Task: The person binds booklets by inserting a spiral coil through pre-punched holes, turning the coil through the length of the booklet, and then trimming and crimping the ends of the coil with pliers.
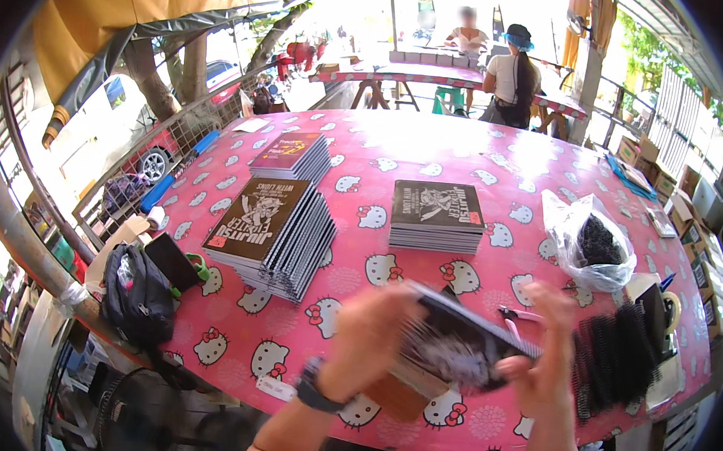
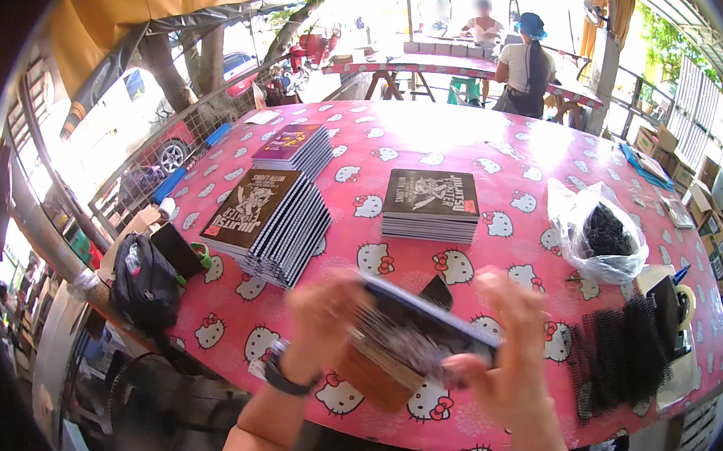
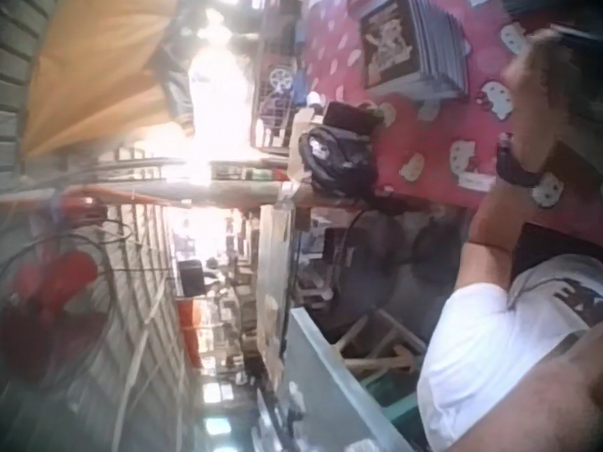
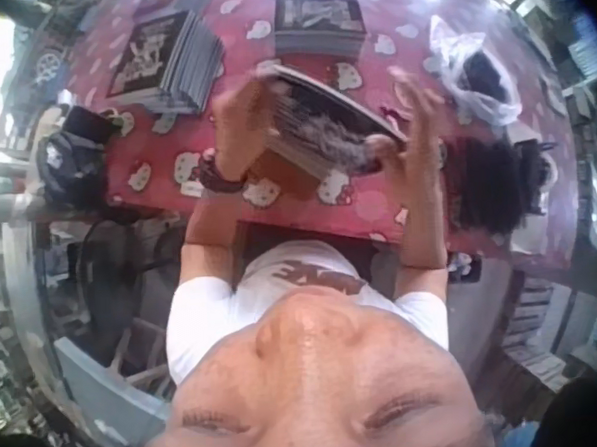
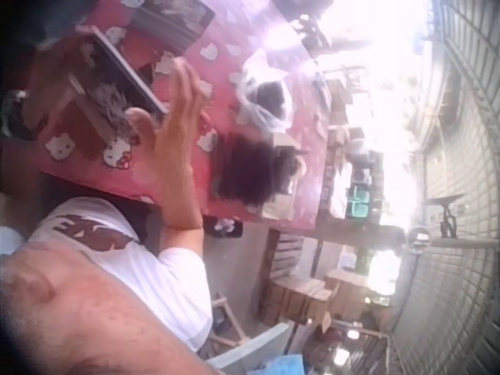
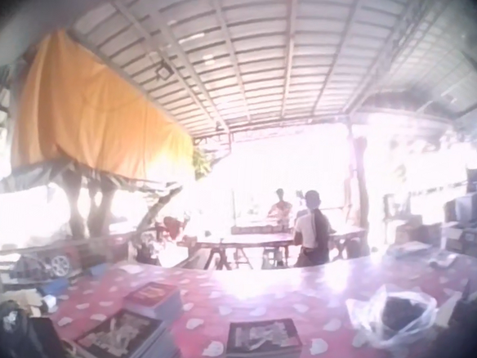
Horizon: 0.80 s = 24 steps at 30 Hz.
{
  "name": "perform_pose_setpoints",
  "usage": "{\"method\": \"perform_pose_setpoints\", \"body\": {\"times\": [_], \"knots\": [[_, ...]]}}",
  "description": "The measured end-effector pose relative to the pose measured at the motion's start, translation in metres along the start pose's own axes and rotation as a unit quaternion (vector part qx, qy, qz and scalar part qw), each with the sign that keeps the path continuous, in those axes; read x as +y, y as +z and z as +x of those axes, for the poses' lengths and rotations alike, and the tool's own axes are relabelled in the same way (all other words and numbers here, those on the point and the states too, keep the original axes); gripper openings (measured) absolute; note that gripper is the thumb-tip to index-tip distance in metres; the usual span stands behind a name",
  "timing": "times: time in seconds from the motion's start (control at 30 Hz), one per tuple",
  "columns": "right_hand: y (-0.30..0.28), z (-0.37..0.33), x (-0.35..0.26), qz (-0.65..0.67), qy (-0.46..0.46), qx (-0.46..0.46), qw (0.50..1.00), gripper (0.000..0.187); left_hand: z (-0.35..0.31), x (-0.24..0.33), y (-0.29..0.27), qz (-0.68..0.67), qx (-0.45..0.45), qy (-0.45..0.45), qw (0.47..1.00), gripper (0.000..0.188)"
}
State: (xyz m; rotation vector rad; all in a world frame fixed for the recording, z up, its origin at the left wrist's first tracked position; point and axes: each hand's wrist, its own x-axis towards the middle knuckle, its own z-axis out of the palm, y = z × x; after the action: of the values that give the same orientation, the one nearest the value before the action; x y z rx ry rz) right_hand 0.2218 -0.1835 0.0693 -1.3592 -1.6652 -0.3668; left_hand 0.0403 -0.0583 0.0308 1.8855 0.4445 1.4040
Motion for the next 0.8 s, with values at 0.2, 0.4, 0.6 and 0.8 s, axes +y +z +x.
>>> {"method": "perform_pose_setpoints", "body": {"times": [0.2,0.4,0.6,0.8], "knots": [[-0.015,-0.058,0.063,0.171,0.250,0.103,0.947,0.017,0.067,-0.056,-0.173,-0.090,0.346,0.032,0.933,0.036],[0.023,-0.119,0.086,0.163,0.341,-0.062,0.924,0.004,0.046,-0.144,-0.277,0.548,0.317,-0.091,0.769,0.028],[0.025,-0.131,0.099,0.135,0.349,-0.044,0.926,0.006,0.033,-0.141,-0.262,0.650,0.279,-0.119,0.697,0.041],[0.026,-0.136,0.104,0.150,0.356,-0.055,0.921,0.007,0.073,-0.098,-0.159,0.612,-0.045,-0.038,0.789,0.052]]}}
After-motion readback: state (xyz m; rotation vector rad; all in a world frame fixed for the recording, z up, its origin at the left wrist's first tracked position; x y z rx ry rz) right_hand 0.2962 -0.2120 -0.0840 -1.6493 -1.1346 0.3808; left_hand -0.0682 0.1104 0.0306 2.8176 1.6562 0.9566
